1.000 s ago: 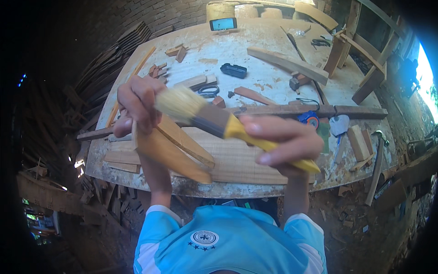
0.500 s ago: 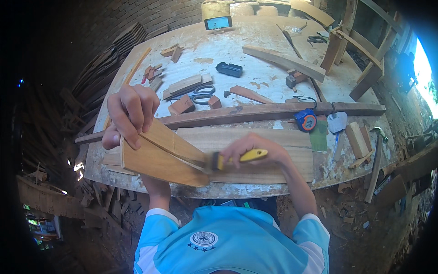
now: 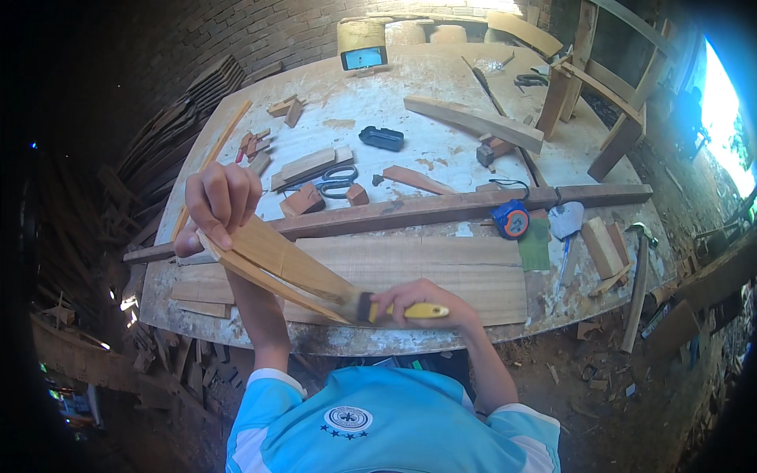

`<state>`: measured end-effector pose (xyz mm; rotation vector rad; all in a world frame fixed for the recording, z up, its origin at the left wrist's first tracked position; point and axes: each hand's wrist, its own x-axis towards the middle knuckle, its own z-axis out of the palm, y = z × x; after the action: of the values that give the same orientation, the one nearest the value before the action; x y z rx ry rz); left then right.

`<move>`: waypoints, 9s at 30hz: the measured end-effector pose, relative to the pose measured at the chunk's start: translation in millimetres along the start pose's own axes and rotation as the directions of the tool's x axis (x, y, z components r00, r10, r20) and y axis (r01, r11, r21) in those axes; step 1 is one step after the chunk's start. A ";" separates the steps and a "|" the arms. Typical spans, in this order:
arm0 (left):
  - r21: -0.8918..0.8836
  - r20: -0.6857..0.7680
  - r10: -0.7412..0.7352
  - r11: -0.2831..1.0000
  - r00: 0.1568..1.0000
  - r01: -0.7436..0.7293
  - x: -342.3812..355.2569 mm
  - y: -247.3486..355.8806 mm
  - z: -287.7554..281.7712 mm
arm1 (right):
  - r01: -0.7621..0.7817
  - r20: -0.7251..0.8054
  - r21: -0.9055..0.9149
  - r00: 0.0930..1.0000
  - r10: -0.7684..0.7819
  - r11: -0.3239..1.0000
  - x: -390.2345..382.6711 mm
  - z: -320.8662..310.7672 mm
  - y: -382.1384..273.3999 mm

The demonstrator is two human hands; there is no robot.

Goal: The person brushes off wooden blocks with a hand brush, sands a wooden board using sandpaper, and draws a sketch on the board with a pen.

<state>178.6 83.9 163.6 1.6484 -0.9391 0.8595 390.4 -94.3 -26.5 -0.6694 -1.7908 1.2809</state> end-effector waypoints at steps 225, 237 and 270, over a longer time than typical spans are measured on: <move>0.281 -0.545 0.032 0.949 0.838 0.147 4.8 -101.7 64.8 | 0.182 -0.625 -0.650 0.423 -0.656 0.738 66.8 21.8 -96.3; 0.131 -0.712 -0.135 0.938 0.689 0.320 -13.0 -94.9 56.4 | -0.284 -0.691 -0.507 0.698 -0.187 0.814 6.6 -31.6 1.4; 0.876 -0.191 -0.915 0.004 0.354 0.483 -159.6 -30.1 77.3 | -0.449 -0.896 -0.222 0.444 0.001 0.866 -29.1 -46.1 15.8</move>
<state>141.9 42.2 -7.5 2.8862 0.4390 0.0179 444.2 -88.7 -43.4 -1.5590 -1.0589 0.4260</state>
